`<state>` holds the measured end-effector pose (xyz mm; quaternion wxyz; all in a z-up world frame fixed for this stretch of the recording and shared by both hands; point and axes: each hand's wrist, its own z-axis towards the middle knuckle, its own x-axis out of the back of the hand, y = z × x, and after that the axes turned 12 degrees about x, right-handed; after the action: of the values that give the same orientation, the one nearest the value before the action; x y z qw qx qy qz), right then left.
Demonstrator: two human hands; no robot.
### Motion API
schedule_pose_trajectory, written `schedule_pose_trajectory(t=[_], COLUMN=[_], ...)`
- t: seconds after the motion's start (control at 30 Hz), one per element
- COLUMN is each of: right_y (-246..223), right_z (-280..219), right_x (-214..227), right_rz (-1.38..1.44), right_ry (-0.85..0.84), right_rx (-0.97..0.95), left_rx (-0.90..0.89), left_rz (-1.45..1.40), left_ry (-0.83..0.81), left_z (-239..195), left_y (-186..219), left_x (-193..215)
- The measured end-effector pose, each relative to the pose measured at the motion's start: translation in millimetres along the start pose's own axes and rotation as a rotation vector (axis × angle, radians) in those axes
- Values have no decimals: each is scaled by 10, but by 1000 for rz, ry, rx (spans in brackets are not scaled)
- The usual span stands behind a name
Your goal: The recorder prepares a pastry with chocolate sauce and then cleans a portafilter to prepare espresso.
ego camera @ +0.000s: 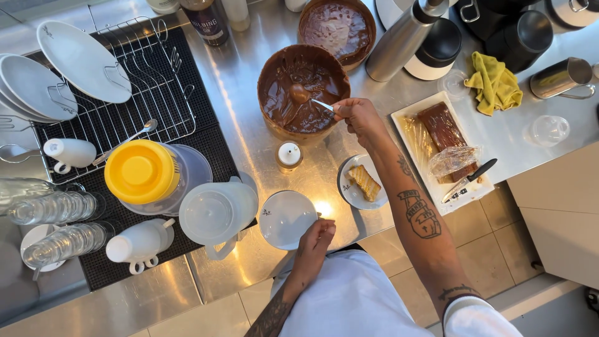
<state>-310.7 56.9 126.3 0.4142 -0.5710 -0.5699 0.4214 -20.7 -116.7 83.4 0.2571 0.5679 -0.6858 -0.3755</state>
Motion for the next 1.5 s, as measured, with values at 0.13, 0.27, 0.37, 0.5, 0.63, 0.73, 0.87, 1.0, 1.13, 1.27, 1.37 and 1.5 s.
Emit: schedule_pose_trajectory(t=[0.13,0.27,0.37,0.5,0.63,0.73,0.87,1.0,1.13,1.27,1.37,1.5], right_y=[90,65,56,-15,-118,-201,-567,-450,-278,-507,-871,-871], right_z=[25,17,79,246,362,406,329,389,420,69,-467,-1203], right_x=[37,87,153,302,353,436,430,515,580,733,918,1271], right_rz=[22,31,1,-30,-31,11,54,42,0,10,-40,-126], right_ry=[25,2,-3,-87,-161,-245,-309,-317,-326,-335,-301,-214], right_rx=[-27,-5,-39,-46,-41,-59,-34,-39,-61,-35,2,38], left_rx=[-102,-29,125,206,19,97,82,53,84,96,67,-10], left_rz=[-124,-9,-251,-552,-209,-284,-593,-741,-845,-917,-969,-974], left_ry=[122,228,208,201,466,509,353,335,327,316,322,304], left_z=[758,1311,1653,1699,1538,1364,1292,1038,844,887,859,648], left_y=[-557,-554,-663,-720,-601,-492,-489,-310,-2,77,232,507], left_x=[-347,-690,-924,-948,-847,-863,-827,-823,-747,-764,-762,-782])
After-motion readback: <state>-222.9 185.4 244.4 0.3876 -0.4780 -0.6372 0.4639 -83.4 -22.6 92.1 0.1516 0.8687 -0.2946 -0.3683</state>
